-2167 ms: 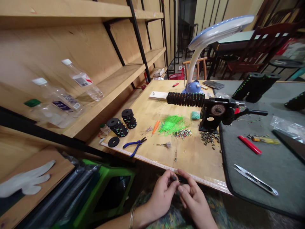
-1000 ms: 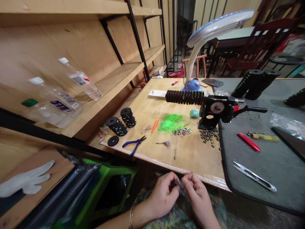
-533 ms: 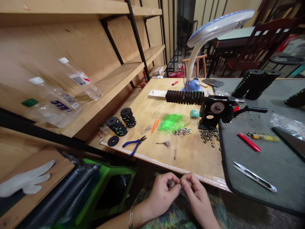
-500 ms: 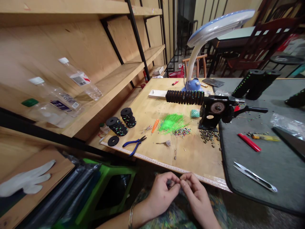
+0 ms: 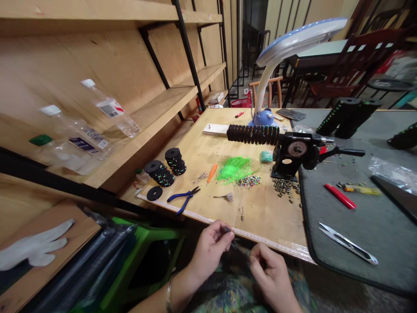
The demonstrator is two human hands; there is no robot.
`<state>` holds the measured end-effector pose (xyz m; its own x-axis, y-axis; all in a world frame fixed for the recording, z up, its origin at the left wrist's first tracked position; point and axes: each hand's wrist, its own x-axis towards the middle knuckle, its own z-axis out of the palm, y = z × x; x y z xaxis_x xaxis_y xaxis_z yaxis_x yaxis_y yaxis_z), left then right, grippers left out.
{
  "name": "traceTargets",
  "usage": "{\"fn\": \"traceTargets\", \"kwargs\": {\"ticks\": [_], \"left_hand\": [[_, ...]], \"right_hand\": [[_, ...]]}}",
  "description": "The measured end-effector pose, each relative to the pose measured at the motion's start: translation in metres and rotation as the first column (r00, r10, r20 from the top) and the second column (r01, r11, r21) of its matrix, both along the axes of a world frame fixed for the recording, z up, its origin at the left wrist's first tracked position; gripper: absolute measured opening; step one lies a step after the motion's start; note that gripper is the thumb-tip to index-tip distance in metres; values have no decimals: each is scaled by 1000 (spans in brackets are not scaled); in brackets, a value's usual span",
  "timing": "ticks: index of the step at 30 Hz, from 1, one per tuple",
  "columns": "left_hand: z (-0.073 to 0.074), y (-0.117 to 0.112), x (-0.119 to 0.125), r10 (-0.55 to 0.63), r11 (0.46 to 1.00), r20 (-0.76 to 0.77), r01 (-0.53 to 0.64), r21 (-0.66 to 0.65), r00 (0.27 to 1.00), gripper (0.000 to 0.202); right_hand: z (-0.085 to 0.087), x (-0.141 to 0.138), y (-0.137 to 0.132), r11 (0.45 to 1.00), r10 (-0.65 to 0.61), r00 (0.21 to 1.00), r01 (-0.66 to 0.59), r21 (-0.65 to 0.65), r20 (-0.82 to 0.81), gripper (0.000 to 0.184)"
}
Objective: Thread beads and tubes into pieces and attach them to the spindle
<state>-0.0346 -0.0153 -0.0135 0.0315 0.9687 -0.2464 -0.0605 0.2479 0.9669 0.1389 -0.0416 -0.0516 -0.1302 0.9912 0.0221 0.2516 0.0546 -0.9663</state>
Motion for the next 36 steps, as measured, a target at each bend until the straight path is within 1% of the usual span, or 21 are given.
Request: {"fn": "traceTargets", "kwargs": {"ticks": [2,3,5,8,11,13,16,20,23,26,29,30,32,33,36], "left_hand": [[2,4,-6,44,999,8,-44,14,999,25],[3,5,-9,43,999,12,-43,17,999,24],[3,6,-13,-15,1000,20,15,-3,1000,23],[2,3,-14,-137,988,39,139,-63,990,24],[0,-1,-9,-193,977,39,196,-82,980,24],[-2,-2,-5,-223,971,17,224,-86,975,25],[-4,-2,2,-249,963,7,248,-107,968,29],[-6,2,9,-243,964,27,245,-104,970,32],[-6,5,12,-231,971,19,232,-64,973,29],[0,4,12,-211,977,-77,213,14,974,22],[10,0,12,-178,965,-259,220,143,950,15],[13,-2,12,-171,955,-318,237,180,933,14],[17,-4,11,-165,934,-416,277,226,894,14],[19,-5,11,-159,927,-449,290,239,879,15],[19,-4,8,-146,923,-502,300,242,853,15]], "right_hand": [[1,3,1,999,-44,998,43,-18,-41,19],[1,3,2,997,-66,995,63,-37,-76,21],[2,4,3,993,-97,983,84,-86,-153,23],[3,3,6,985,-108,968,73,-156,-227,26],[2,2,6,980,-111,961,64,-188,-253,29],[2,2,5,985,-100,966,61,-164,-239,29],[4,2,3,996,-62,983,49,-80,-173,27],[7,2,3,1000,-15,997,17,17,-76,24],[7,4,4,998,34,999,-34,44,-14,21],[9,7,5,997,68,998,-68,19,14,12],[14,8,5,996,76,994,-80,-48,-74,39],[16,7,5,992,84,988,-94,-78,-126,42],[20,3,7,983,99,971,-129,-133,-216,37],[21,1,8,978,101,967,-140,-153,-235,33],[21,-5,14,970,103,971,-146,-194,-215,19]]}}
